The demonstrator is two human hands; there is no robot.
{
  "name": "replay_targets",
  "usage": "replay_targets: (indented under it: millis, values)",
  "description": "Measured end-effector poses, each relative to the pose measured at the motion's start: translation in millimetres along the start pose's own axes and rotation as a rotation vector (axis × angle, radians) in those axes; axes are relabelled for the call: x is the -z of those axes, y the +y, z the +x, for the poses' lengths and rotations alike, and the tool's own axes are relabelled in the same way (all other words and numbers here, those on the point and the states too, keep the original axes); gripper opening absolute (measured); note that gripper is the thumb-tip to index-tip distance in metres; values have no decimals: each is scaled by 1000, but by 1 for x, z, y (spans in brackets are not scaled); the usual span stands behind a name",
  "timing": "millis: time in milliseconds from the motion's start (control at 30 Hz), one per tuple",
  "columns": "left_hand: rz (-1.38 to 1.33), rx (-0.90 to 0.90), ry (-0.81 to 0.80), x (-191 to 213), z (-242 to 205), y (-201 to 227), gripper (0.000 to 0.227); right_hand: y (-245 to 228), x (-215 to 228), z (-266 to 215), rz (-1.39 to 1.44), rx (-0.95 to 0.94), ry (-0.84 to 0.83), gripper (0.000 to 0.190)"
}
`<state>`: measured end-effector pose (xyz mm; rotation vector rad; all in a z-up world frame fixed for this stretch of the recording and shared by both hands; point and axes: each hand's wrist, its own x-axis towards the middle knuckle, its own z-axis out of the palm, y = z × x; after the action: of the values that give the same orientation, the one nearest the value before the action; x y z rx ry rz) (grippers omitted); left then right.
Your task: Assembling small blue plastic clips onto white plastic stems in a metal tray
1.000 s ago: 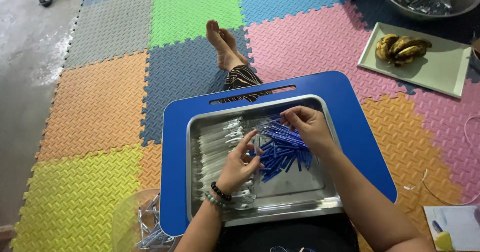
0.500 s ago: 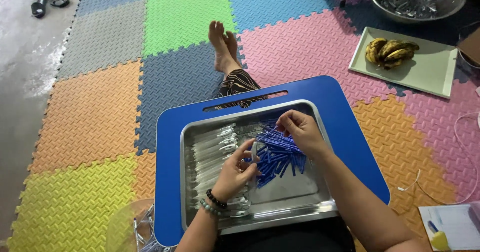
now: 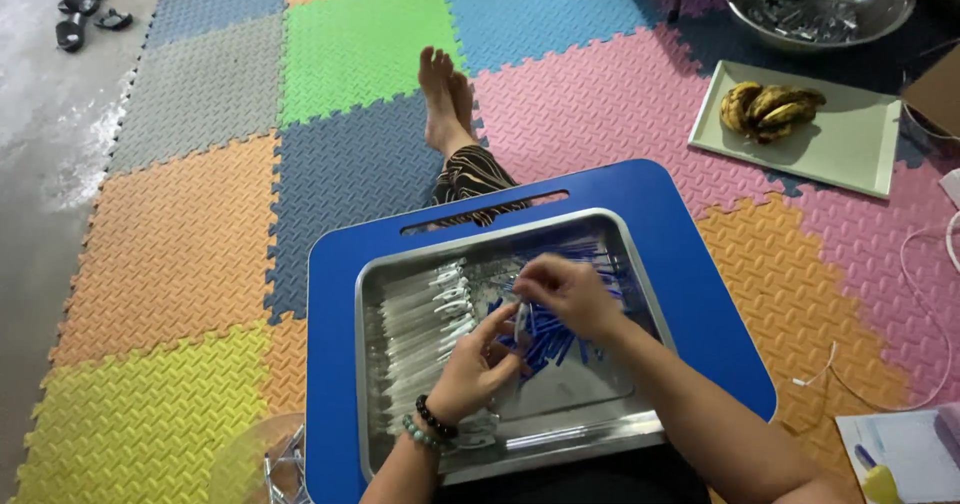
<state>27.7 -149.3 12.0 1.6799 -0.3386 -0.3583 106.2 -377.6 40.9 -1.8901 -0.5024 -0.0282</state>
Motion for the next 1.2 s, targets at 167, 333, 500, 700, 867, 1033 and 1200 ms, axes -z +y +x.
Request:
replay_targets:
  millis: [167, 333, 500, 700, 867, 1033, 1200]
  values:
    - [-51, 40, 65, 4, -1, 13, 64, 0, 1, 1, -108, 144, -51, 17]
    - [-101, 48, 102, 10, 0, 15, 71, 12, 4, 6, -129, 23, -17, 18]
    - [-110, 12, 165, 17, 2, 18, 71, 16, -1, 8, -392, -23, -400, 17]
    - [-102, -32, 171, 20, 2, 19, 72, 34, -14, -2, -654, 103, -694, 43]
    - [-43, 10, 174, 19, 0, 29, 72, 16, -8, -2, -626, 10, -693, 32]
    - [-54, -13, 189, 19, -1, 20, 73, 21, -10, -6, -628, -15, -683, 22]
    - [-27, 40, 197, 19, -1, 18, 74, 31, -14, -9, -593, 26, -566, 17]
